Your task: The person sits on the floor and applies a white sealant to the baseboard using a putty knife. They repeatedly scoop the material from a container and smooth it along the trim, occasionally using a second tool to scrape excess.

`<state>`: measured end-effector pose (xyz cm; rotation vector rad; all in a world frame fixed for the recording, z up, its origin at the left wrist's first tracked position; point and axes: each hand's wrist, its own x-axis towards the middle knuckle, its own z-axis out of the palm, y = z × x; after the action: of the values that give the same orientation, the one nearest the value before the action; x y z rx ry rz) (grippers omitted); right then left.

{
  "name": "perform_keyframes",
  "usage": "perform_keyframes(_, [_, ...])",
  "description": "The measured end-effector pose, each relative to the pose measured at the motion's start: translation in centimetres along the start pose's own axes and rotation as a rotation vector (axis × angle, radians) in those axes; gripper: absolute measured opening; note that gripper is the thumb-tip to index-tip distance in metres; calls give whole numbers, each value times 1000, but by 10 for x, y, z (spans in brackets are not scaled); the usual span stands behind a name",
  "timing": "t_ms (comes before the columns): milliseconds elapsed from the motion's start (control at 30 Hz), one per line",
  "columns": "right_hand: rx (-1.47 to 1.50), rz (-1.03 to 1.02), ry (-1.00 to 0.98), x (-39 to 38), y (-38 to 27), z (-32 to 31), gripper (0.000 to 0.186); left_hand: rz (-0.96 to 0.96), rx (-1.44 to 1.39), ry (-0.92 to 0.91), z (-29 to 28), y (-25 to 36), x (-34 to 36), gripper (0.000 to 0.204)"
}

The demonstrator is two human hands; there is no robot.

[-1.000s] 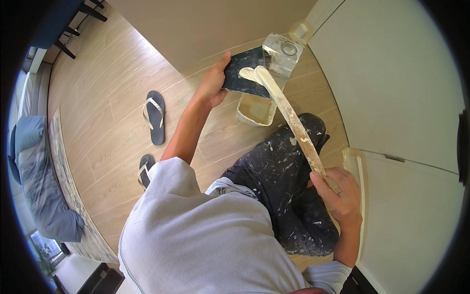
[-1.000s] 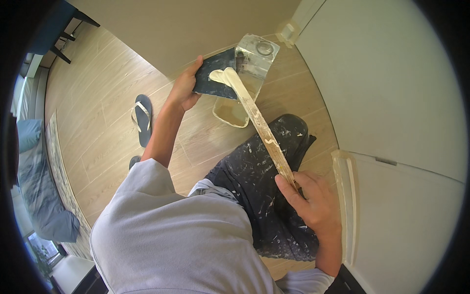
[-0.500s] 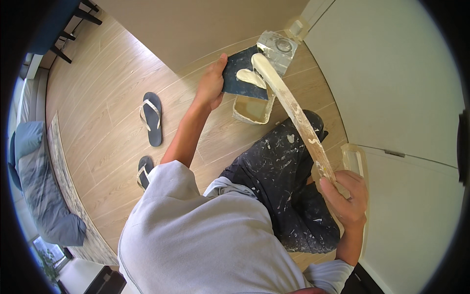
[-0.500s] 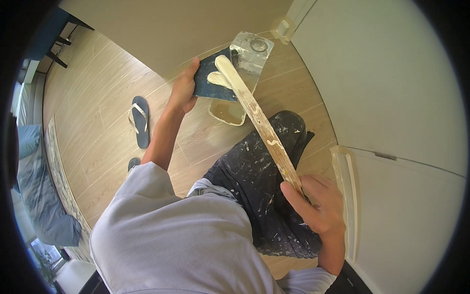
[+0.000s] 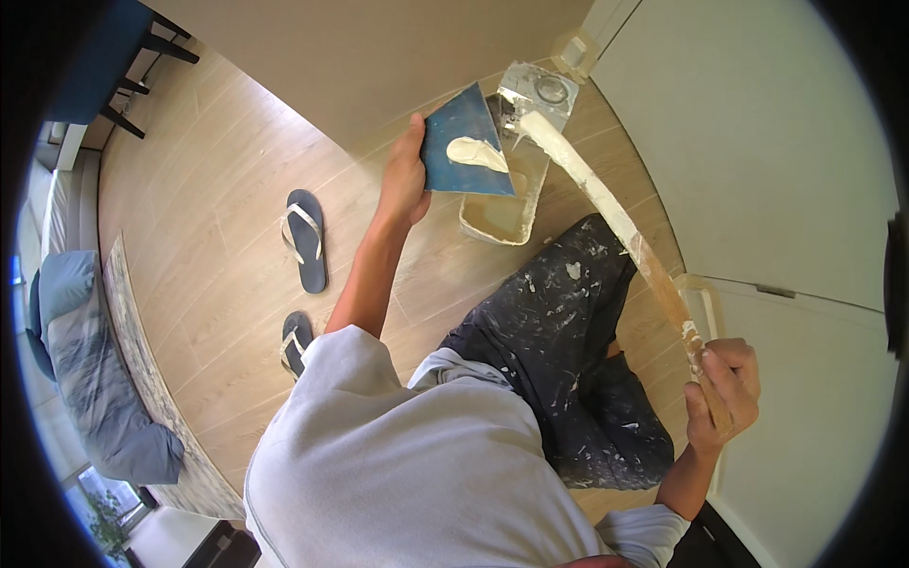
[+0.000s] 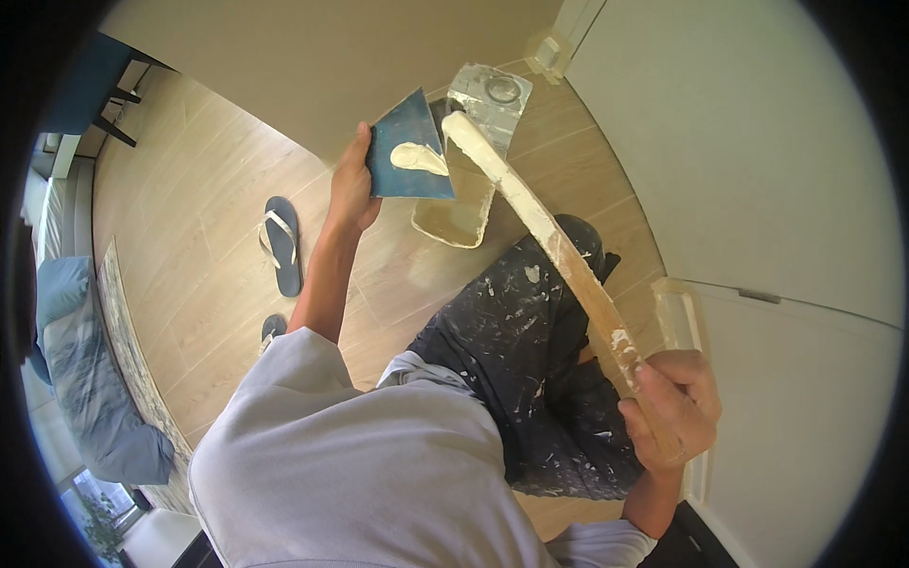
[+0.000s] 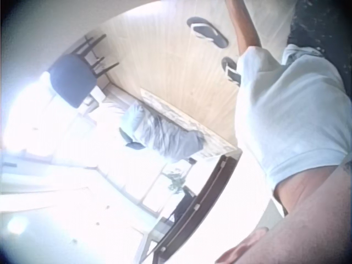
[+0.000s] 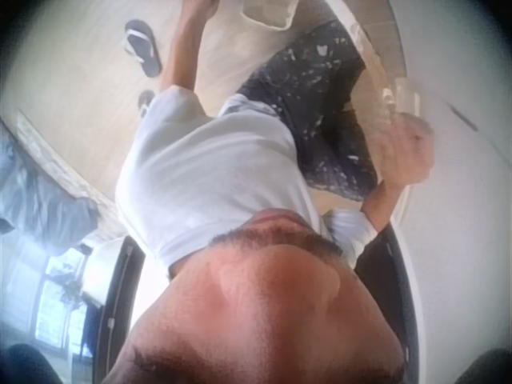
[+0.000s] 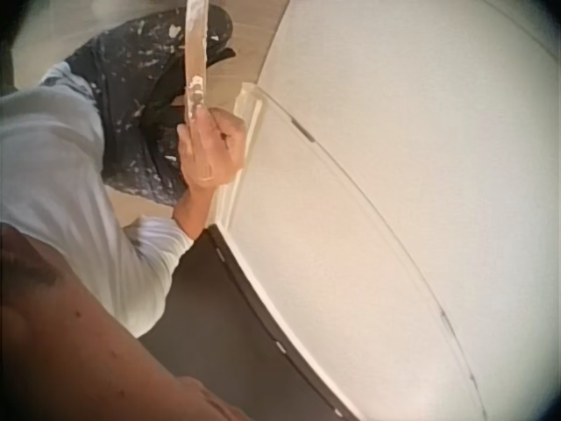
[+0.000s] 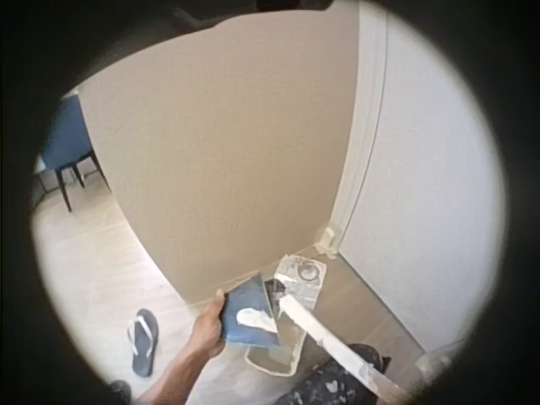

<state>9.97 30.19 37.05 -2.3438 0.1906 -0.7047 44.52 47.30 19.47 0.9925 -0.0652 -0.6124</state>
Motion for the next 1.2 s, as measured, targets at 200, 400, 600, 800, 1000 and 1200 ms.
perform_keyframes(200, [91, 235, -42, 2, 13, 15, 32, 26, -78, 67, -20, 3, 12, 46])
perform_keyframes(400, [235, 412, -81, 22, 42, 71, 32, 63, -51, -15, -8, 19, 5, 52])
perform_keyframes(600, [611, 584, -32, 49, 73, 116, 36, 41, -16, -66, 21, 30, -5, 55])
perform_keyframes(800, [755, 612, 22, 109, 73, 104, 45, 2, -5, -237, 56, 39, -19, 49])
perform_keyframes(1000, [792, 639, 6, 136, 63, 96, 46, -54, 55, -421, 122, 35, -29, 52])
perform_keyframes(1200, [601, 604, 464, 102, 102, 56, 46, -65, 81, -425, 140, 24, -25, 56])
